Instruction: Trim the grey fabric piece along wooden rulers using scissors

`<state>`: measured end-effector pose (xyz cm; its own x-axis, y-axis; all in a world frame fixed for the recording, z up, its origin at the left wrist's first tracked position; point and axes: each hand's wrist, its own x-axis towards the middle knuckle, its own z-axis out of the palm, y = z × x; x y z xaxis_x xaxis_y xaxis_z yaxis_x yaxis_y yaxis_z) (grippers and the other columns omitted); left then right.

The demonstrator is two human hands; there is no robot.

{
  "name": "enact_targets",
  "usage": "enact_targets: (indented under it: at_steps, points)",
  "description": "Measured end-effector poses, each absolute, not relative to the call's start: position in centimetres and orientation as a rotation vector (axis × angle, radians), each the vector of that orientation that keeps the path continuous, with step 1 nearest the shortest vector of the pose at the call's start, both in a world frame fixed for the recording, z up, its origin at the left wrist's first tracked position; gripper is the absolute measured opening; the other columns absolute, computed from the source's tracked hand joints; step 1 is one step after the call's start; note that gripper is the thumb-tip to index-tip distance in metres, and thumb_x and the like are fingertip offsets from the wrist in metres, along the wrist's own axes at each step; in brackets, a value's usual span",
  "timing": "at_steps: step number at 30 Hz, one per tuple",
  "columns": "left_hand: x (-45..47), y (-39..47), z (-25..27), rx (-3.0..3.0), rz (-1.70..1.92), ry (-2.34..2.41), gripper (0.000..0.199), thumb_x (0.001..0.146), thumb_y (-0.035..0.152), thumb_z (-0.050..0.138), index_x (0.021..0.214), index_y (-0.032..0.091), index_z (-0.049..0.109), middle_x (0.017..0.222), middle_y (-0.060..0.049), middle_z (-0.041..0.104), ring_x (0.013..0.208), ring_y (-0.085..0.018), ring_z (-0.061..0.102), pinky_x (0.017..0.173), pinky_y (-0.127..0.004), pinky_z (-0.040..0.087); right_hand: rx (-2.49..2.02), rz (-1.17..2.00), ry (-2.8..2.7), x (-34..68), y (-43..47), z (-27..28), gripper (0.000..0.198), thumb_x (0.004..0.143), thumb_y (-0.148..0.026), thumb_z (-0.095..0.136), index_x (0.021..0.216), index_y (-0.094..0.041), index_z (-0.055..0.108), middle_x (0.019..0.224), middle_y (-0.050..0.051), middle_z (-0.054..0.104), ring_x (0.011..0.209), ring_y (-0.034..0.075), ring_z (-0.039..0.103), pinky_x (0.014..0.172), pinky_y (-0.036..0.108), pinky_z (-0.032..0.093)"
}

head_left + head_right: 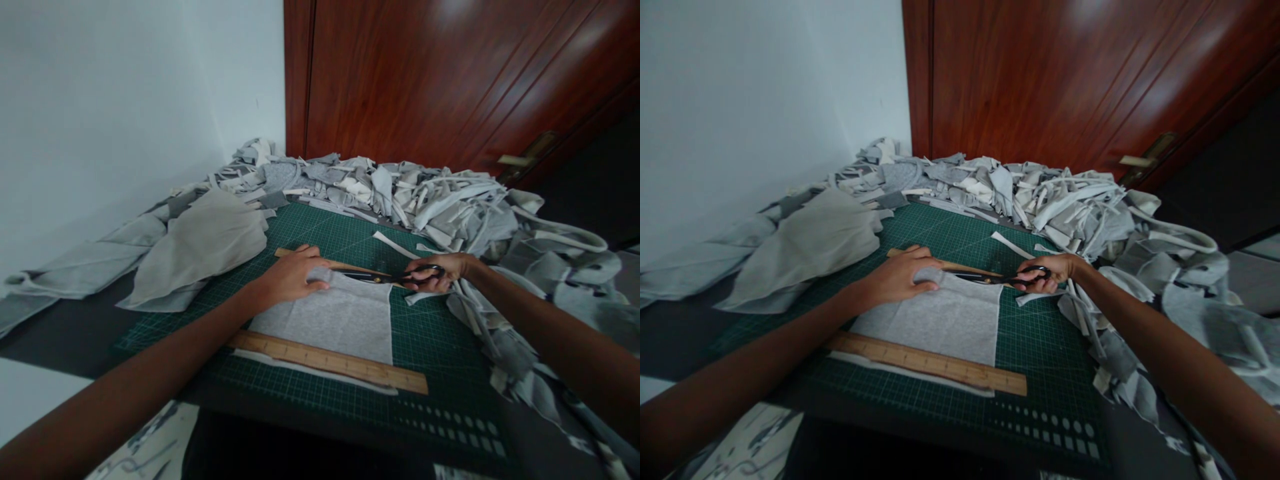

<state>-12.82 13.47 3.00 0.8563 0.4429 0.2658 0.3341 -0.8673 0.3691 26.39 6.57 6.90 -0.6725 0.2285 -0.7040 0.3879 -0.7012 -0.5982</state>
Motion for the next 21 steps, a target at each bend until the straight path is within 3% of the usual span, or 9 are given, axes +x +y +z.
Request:
enact_targets:
  at_steps: [12,21]
  points:
    - [-12.8,13.0,3.6,2.732,0.457,0.616,0.036,0.093,0.039,0.070,0.125,0.023,0.066,0.111,-0.006,0.061,0.110,-0.026,0.055,0.090,-0.036,0.043,1.258,-2.491,1.194,25.6,7.1,7.0,0.042,0.089,-0.056,0.071,0.092,-0.017,0.056,0.054,-0.011,0.033,0.039,0.002,0.016,0.031,0.012,0.019]
    - [-12.8,13.0,3.8,2.732,0.442,0.619,0.038,0.094,0.039,0.070,0.129,0.024,0.066,0.109,-0.006,0.061,0.108,-0.025,0.054,0.090,-0.035,0.042,1.198,-2.543,1.246,24.8,7.5,6.2,0.036,0.094,-0.050,0.064,0.095,-0.015,0.058,0.056,-0.011,0.033,0.038,0.003,0.016,0.031,0.012,0.020]
